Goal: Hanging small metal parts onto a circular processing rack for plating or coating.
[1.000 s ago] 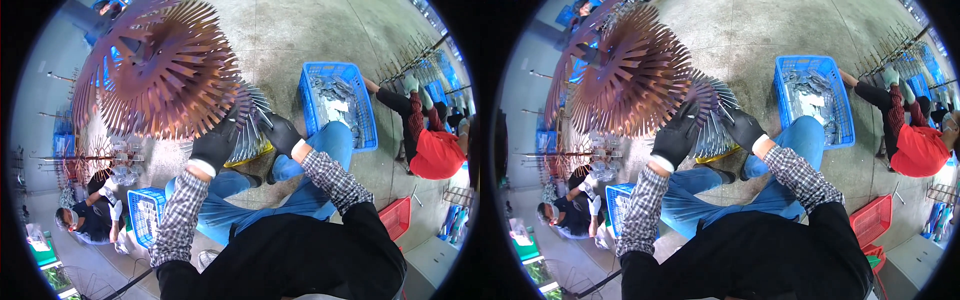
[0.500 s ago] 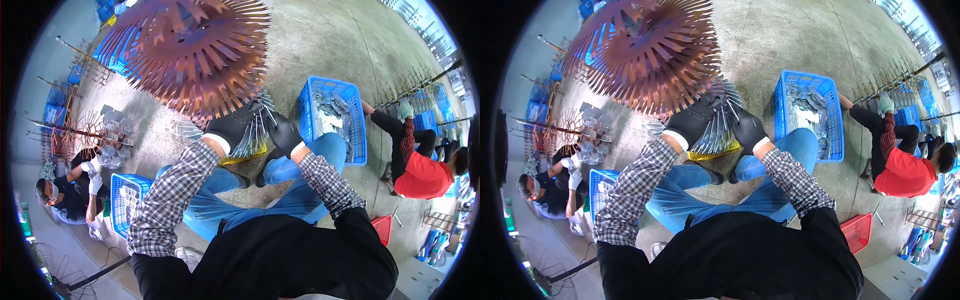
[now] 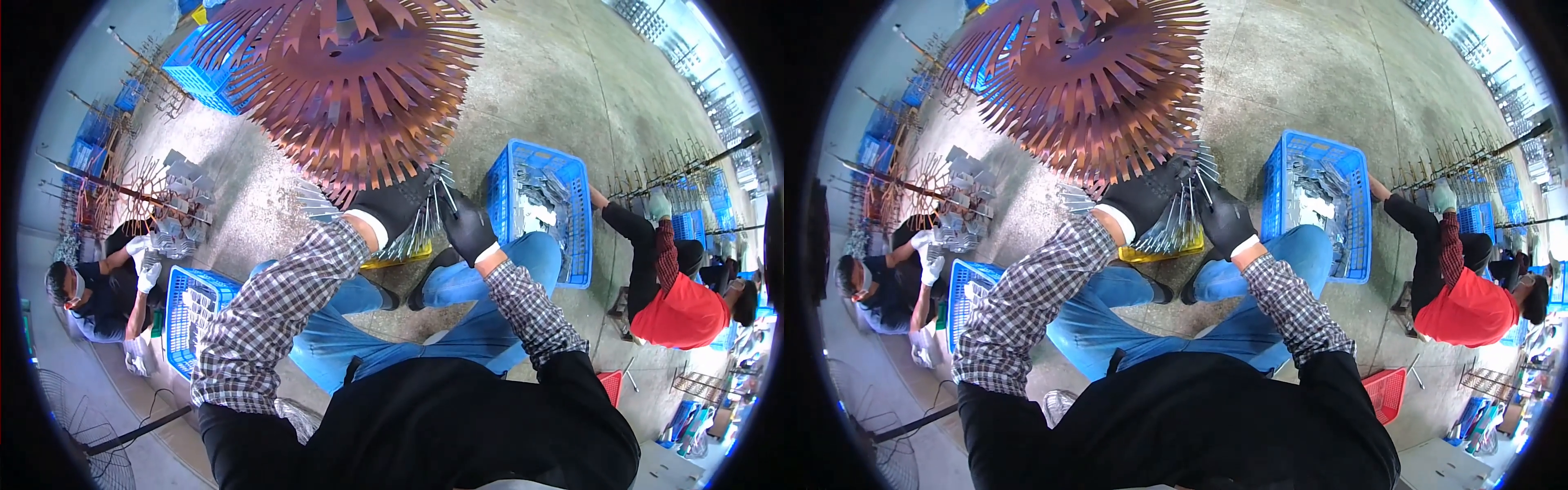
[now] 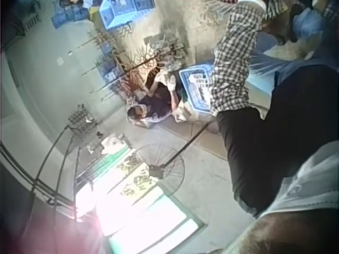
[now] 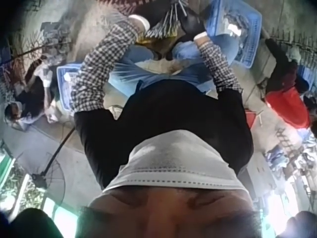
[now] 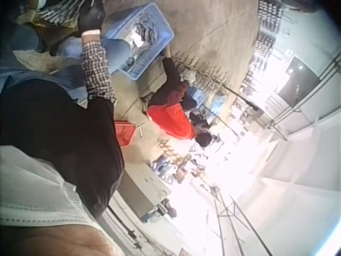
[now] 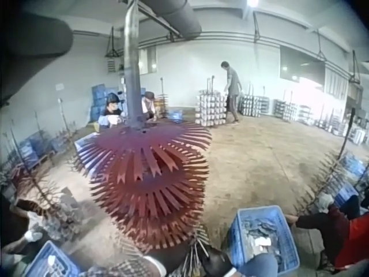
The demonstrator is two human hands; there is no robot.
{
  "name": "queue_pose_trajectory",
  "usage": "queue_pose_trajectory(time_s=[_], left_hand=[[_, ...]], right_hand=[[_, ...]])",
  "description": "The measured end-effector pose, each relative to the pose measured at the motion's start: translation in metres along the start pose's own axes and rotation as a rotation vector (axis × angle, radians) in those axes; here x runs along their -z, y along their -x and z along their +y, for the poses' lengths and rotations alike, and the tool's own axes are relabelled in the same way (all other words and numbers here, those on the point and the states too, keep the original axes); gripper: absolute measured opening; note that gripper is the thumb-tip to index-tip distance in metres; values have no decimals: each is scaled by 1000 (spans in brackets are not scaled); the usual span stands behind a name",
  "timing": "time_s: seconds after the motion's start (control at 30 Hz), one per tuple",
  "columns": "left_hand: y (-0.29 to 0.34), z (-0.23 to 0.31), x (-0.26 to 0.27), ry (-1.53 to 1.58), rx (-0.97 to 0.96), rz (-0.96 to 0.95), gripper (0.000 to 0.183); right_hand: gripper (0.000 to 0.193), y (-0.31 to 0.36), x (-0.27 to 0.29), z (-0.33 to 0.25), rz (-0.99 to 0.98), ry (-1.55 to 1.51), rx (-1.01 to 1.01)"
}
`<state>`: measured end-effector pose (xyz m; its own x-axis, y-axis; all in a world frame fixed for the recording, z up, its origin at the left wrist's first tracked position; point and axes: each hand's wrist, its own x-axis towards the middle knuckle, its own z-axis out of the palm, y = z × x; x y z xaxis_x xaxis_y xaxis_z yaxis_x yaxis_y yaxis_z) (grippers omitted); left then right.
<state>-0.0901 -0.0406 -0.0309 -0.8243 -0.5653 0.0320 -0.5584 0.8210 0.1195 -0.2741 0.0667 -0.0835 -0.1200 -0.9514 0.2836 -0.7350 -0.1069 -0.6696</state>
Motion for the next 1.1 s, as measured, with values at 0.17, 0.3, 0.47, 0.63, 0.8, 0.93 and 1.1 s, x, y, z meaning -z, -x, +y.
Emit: queue_pose_trajectory(time_s=[0.17, 0.3, 0.47, 0.63, 0.8, 0.93, 1.1], left_hand=[[-2, 10, 21, 240, 56, -112, 43], [2, 3, 6, 145, -4, 10, 42], [-3, 16, 25, 196, 70, -44, 42], [-4, 20, 30, 189, 94, -50, 43], [1, 7, 15, 215, 26, -2, 43], [-11, 9, 5, 356, 7, 91, 43], [-3, -7, -37, 32, 32, 196, 45]], right_hand=[[36, 2, -2, 8, 18, 4, 9], [36, 2, -3, 4, 43, -16, 34], [37, 4, -2, 7, 23, 10, 13], [39, 6, -3, 11, 9, 19, 30], [44, 2, -6, 2, -40, 109, 26], [48, -3, 5, 14, 15, 132, 150], [58, -7, 0, 25, -179, 165, 214]])
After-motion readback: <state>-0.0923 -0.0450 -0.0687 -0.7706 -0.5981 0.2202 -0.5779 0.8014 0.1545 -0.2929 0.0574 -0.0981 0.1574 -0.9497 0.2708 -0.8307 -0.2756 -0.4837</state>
